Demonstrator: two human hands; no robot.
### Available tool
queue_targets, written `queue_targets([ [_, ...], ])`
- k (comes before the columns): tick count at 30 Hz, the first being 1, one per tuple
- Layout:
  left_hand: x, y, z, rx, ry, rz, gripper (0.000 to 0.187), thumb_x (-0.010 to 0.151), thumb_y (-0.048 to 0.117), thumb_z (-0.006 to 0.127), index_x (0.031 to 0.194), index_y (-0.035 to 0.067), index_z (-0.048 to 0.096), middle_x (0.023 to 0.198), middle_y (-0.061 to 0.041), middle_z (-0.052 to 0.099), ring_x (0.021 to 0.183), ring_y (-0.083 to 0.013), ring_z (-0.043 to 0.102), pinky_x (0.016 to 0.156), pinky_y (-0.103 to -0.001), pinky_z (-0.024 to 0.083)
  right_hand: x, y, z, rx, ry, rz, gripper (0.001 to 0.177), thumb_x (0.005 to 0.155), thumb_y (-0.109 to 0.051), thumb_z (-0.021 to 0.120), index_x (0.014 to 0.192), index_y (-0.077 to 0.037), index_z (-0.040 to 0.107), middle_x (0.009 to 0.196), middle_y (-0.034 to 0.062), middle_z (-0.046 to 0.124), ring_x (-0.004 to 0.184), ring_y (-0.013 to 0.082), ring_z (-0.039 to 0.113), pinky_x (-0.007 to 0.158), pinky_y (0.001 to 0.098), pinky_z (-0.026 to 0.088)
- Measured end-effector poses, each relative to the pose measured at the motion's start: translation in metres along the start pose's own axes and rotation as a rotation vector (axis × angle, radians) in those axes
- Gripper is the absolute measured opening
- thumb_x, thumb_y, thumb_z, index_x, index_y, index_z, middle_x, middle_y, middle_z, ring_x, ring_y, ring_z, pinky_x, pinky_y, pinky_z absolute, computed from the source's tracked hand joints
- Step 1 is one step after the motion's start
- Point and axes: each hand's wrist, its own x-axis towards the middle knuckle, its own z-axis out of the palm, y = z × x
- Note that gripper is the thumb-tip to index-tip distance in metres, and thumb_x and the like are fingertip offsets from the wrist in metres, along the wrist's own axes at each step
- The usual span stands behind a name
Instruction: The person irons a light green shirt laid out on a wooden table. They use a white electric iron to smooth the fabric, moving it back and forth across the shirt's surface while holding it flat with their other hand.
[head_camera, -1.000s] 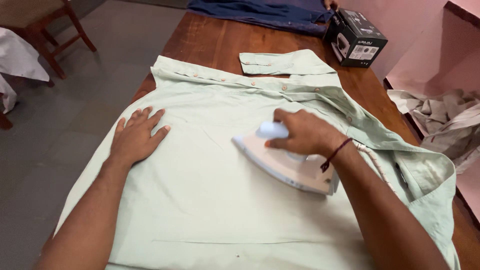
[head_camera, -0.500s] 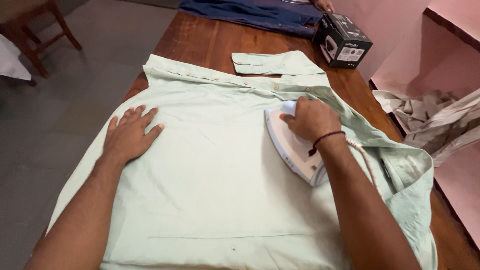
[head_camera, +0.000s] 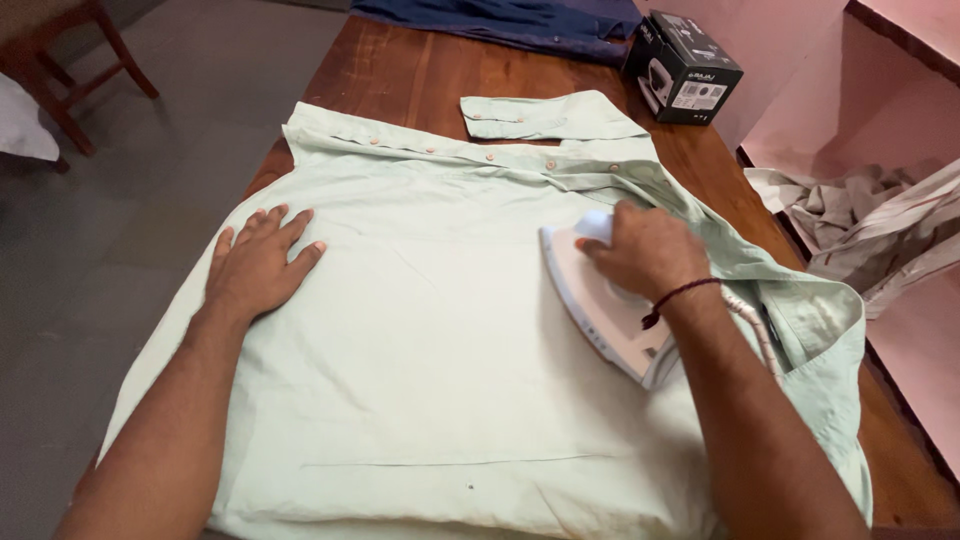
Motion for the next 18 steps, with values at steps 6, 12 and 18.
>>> queue_targets([
  [6, 0.000, -0.002, 0.002, 0.001, 0.014, 0.018, 0.065, 0.096, 0.063, 0.043, 0.155, 0.035, 0.043, 0.167, -0.001, 0.029, 0.154, -0.0218, 0.022, 0.125, -0.051, 0.010, 0.031, 0.050, 0.006, 0.004, 0.013, 0.119, 0.067, 0.091, -0.060, 0.066, 0.130, -0.005, 0.064, 0.118, 0.0247, 0.072, 0.112, 0.0393, 0.070, 0.097, 0.0511, 0.054],
  [12, 0.002, 0.001, 0.001, 0.028, -0.010, -0.027, 0.066, 0.095, 0.064, 0.043, 0.154, 0.036, 0.042, 0.167, 0.000, 0.029, 0.155, -0.0208, 0.021, 0.125, -0.050, 0.009, 0.041, 0.067, 0.011, 0.034, 0.062, 0.175, 0.068, 0.089, -0.061, 0.069, 0.128, -0.006, 0.069, 0.120, 0.0244, 0.072, 0.114, 0.0402, 0.069, 0.098, 0.0510, 0.054],
  [18, -0.002, 0.000, -0.002, 0.002, 0.007, 0.011, 0.066, 0.096, 0.063, 0.044, 0.155, 0.034, 0.042, 0.167, -0.001, 0.029, 0.155, -0.0219, 0.021, 0.125, -0.050, 0.010, 0.042, 0.065, 0.010, 0.053, 0.059, 0.237, 0.069, 0.087, -0.063, 0.071, 0.128, -0.007, 0.070, 0.121, 0.0232, 0.071, 0.115, 0.0397, 0.068, 0.096, 0.0509, 0.055],
])
